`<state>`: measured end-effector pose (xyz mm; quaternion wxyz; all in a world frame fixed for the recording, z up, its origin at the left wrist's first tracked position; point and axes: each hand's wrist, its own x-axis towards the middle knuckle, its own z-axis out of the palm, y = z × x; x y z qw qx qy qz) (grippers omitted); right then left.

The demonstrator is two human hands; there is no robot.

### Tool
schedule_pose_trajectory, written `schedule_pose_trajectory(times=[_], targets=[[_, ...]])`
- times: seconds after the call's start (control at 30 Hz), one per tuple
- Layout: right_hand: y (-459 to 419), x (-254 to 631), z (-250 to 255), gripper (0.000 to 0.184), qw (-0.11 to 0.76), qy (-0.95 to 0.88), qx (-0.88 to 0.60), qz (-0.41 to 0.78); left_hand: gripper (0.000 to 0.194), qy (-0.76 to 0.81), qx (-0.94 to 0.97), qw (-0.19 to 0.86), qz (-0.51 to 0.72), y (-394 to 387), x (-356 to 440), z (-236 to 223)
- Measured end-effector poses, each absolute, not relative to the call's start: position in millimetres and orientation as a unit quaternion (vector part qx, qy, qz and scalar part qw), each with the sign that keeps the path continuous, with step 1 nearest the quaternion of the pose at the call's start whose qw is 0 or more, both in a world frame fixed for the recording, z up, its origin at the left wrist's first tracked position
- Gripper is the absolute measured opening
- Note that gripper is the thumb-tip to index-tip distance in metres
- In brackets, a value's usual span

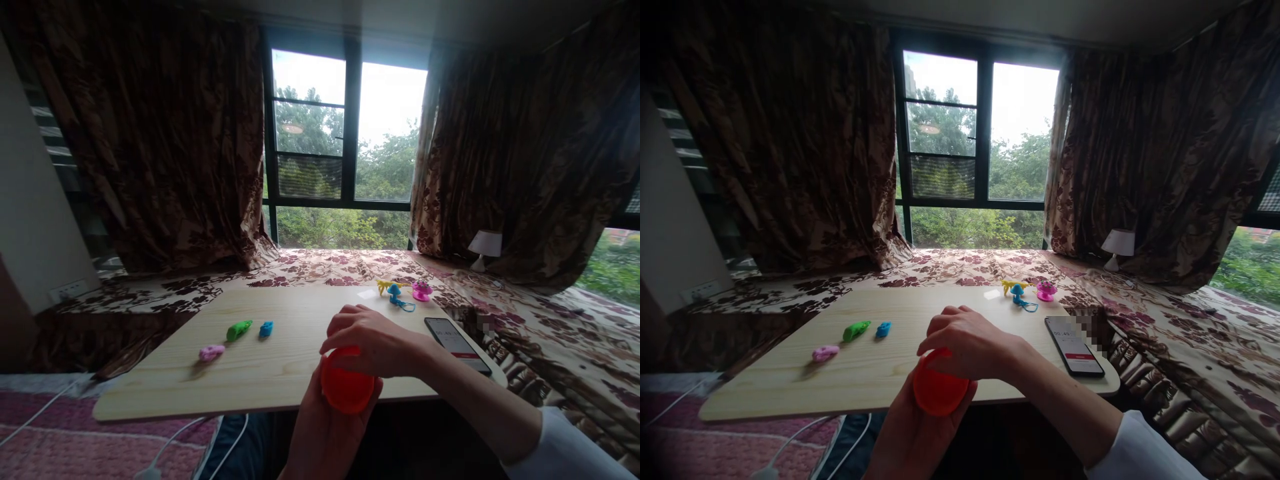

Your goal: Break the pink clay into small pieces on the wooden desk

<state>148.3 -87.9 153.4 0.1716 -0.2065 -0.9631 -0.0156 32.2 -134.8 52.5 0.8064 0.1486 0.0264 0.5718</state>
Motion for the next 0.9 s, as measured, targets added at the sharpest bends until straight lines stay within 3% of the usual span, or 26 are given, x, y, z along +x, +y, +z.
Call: schedule_pose_trajectory(times=[0.2,0.33,0.47,0.57,0.7,0.9], targets=[[-89.4,151.5,154.0,0.029,0.184,-0.949,-0.252,-0.033,0.028,0.005,0.122,0.794,0.596,-133.3,33.0,56.1],[-87.8,160.2,159.4,0.017,0.146,-0.950,-0.274,-0.029,0.027,0.029,0.142,0.807,0.573,-136.7,28.0,58.4],[-87.7,163.0,164.6,0.019,0.104,-0.963,-0.248,-0.006,0.038,0.097,0.213,0.824,0.515,-139.7,24.1,62.3],[-89.8,159.4,163.7,0.020,0.096,-0.965,-0.244,-0.007,0.036,0.113,0.212,0.827,0.508,-138.4,24.8,61.6],[-95.9,153.1,155.9,0.014,0.115,-0.953,-0.275,-0.054,0.027,0.058,0.157,0.818,0.551,-135.5,29.2,56.5],[-102.6,146.5,146.8,0.018,0.125,-0.942,-0.284,-0.132,0.030,0.012,0.125,0.829,0.545,-134.6,31.0,56.0]])
